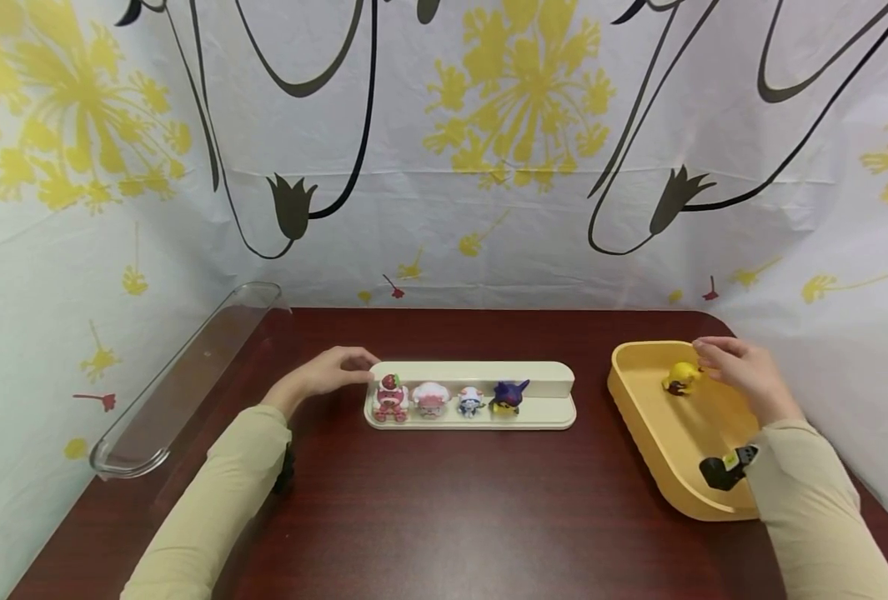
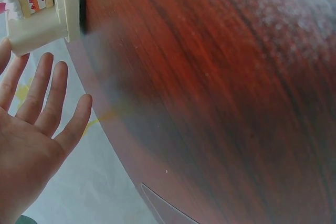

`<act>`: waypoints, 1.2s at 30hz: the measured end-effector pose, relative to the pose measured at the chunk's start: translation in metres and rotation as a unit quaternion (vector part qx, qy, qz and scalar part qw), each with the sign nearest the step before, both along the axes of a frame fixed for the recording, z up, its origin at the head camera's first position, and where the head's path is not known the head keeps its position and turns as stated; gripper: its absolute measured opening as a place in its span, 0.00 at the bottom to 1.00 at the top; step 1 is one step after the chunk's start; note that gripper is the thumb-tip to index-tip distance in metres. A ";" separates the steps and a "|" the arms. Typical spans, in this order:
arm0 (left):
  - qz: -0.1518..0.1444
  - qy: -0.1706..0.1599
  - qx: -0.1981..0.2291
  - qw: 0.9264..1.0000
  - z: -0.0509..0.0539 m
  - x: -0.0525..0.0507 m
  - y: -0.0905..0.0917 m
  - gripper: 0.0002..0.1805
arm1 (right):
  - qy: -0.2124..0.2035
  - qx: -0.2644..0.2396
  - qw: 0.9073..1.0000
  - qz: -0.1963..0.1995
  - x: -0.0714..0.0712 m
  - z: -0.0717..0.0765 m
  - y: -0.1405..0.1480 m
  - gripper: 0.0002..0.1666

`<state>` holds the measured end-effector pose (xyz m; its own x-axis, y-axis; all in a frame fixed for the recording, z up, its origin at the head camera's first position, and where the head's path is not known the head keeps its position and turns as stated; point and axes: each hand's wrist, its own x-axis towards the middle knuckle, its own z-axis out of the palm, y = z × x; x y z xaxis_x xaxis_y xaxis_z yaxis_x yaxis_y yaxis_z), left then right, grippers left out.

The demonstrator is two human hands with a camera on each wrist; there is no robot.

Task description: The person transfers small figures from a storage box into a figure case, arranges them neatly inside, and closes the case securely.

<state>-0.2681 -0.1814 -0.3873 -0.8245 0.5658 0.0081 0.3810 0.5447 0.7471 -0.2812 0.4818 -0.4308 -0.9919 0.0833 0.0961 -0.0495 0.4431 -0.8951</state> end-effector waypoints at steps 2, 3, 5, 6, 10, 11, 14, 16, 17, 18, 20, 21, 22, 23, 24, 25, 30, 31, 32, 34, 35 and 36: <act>0.014 -0.012 -0.005 1.000 0.000 -0.001 0.001 0.16 | 0.004 0.010 1.000 -0.010 0.001 -0.006 0.002 0.27; 0.017 -0.013 -0.008 1.000 0.000 -0.001 0.001 0.16 | 0.005 0.007 1.000 -0.014 0.002 -0.007 0.002 0.26; 0.021 -0.014 -0.013 1.000 -0.001 -0.002 0.002 0.16 | 0.010 0.012 1.000 -0.019 0.005 -0.006 0.000 0.26; 0.022 -0.014 -0.015 1.000 -0.001 -0.002 0.002 0.15 | 0.010 0.012 1.000 -0.014 0.007 -0.005 0.000 0.26; 0.026 -0.016 -0.017 0.999 -0.001 -0.003 0.002 0.15 | 0.016 0.021 0.999 -0.026 0.013 0.001 -0.006 0.25; 0.026 -0.016 -0.016 0.999 -0.001 -0.003 0.002 0.15 | 0.011 0.024 0.999 -0.033 0.015 0.004 -0.008 0.25; 0.019 -0.013 -0.011 1.000 0.000 -0.002 0.002 0.15 | -0.004 0.050 0.997 -0.060 0.027 0.020 -0.024 0.27; 0.011 -0.007 -0.009 1.000 0.001 -0.002 0.002 0.15 | -0.013 0.096 0.994 -0.059 0.040 0.036 -0.040 0.28; 0.008 -0.004 -0.008 1.000 0.001 -0.002 0.002 0.16 | -0.016 0.122 0.990 -0.065 0.045 0.043 -0.049 0.30; 0.005 -0.002 -0.007 1.000 0.001 -0.001 0.002 0.16 | -0.018 0.141 0.988 -0.061 0.051 0.050 -0.058 0.30; 0.004 -0.002 -0.006 1.000 0.001 -0.001 0.002 0.16 | -0.018 0.179 0.983 -0.046 0.060 0.061 -0.071 0.31; 0.005 -0.002 -0.006 1.000 0.001 -0.001 0.002 0.16 | -0.027 0.187 0.981 -0.048 0.062 0.064 -0.077 0.31; 0.005 -0.002 -0.007 1.000 0.001 -0.001 0.002 0.16 | -0.035 0.193 0.980 -0.046 0.064 0.065 -0.080 0.31; 0.006 -0.003 -0.007 1.000 0.001 -0.001 0.002 0.16 | -0.041 0.196 0.979 -0.042 0.065 0.066 -0.082 0.31; 0.007 -0.004 -0.007 1.000 0.001 -0.001 0.002 0.16 | -0.049 0.198 0.978 -0.037 0.065 0.067 -0.083 0.30; 0.008 -0.005 -0.008 1.000 0.001 -0.001 0.002 0.16 | -0.053 0.204 0.977 -0.034 0.065 0.067 -0.084 0.30; 0.012 -0.004 -0.011 1.000 -0.001 -0.001 0.002 0.16 | -0.056 0.212 0.975 -0.023 0.066 0.065 -0.085 0.30; 0.013 -0.005 -0.010 1.000 -0.001 -0.001 0.002 0.16 | -0.055 0.212 0.975 -0.020 0.066 0.064 -0.086 0.30; 0.012 -0.006 -0.009 1.000 -0.002 -0.001 0.002 0.16 | -0.053 0.214 0.975 -0.019 0.066 0.064 -0.086 0.30; 0.013 -0.009 -0.007 1.000 -0.002 -0.001 0.002 0.16 | -0.051 0.221 0.974 -0.016 0.066 0.063 -0.087 0.29; 0.013 -0.010 -0.007 1.000 -0.001 -0.001 0.002 0.16 | -0.049 0.225 0.973 -0.014 0.066 0.063 -0.088 0.29; 0.013 -0.010 -0.007 1.000 -0.001 0.000 0.002 0.16 | -0.048 0.227 0.973 -0.012 0.066 0.062 -0.088 0.29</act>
